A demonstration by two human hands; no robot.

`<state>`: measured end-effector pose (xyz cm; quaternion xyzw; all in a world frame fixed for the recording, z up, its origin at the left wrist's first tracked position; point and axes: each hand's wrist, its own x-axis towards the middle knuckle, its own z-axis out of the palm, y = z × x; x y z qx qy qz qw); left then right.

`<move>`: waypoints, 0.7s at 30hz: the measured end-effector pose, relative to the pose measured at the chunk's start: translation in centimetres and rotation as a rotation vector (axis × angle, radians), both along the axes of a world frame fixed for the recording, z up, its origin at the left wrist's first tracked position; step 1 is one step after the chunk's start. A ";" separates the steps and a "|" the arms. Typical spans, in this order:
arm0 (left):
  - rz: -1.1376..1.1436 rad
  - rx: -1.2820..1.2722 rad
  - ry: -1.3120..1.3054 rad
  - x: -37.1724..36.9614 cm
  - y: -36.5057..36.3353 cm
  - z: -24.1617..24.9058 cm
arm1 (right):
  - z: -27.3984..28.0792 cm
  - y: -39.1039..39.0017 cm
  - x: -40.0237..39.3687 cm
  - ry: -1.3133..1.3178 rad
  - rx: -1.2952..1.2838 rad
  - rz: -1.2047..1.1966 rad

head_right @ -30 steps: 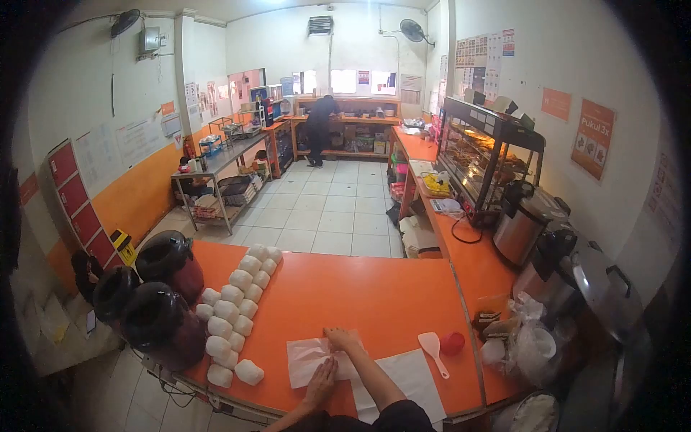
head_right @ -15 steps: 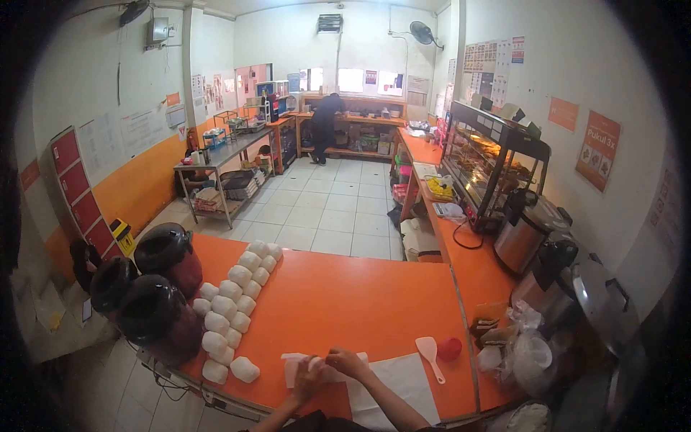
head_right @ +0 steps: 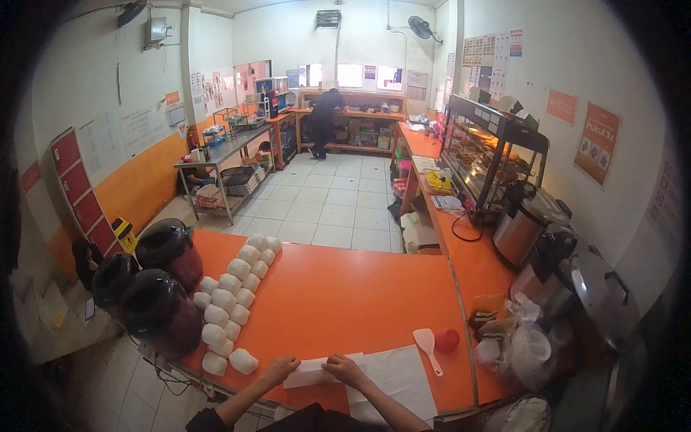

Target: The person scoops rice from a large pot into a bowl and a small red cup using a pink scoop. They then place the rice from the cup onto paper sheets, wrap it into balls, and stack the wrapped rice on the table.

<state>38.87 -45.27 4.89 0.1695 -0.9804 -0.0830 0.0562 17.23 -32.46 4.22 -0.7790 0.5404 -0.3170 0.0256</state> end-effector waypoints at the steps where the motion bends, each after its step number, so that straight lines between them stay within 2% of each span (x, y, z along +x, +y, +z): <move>1: 0.000 0.041 -0.033 0.3 0.2 -0.1 | 0.1 0.1 0.1 0.013 0.001 0.006; 5: 0.058 0.124 -0.130 0.6 1.0 1.1 | -0.5 0.3 0.3 -0.006 -0.078 -0.021; 8: -0.022 0.299 -0.606 1.1 0.2 2.4 | -0.5 0.7 0.3 0.002 -0.073 -0.004; 11: -0.043 0.628 -0.660 1.9 -0.4 5.2 | -0.3 1.0 0.0 0.025 -0.039 -0.004; 14: 0.103 0.396 -0.240 -0.9 0.3 4.3 | 0.3 1.4 -0.1 0.041 0.010 0.014; 17: 0.142 0.312 0.207 -3.0 2.6 0.8 | 0.3 1.1 -0.1 0.020 0.104 0.054; 20: 0.121 0.281 0.040 -4.9 4.2 -0.9 | -0.1 0.3 -0.8 -0.023 0.276 0.074; 21: 0.137 0.293 0.078 -5.1 4.1 -1.1 | -0.4 -0.3 -0.8 0.006 0.320 0.062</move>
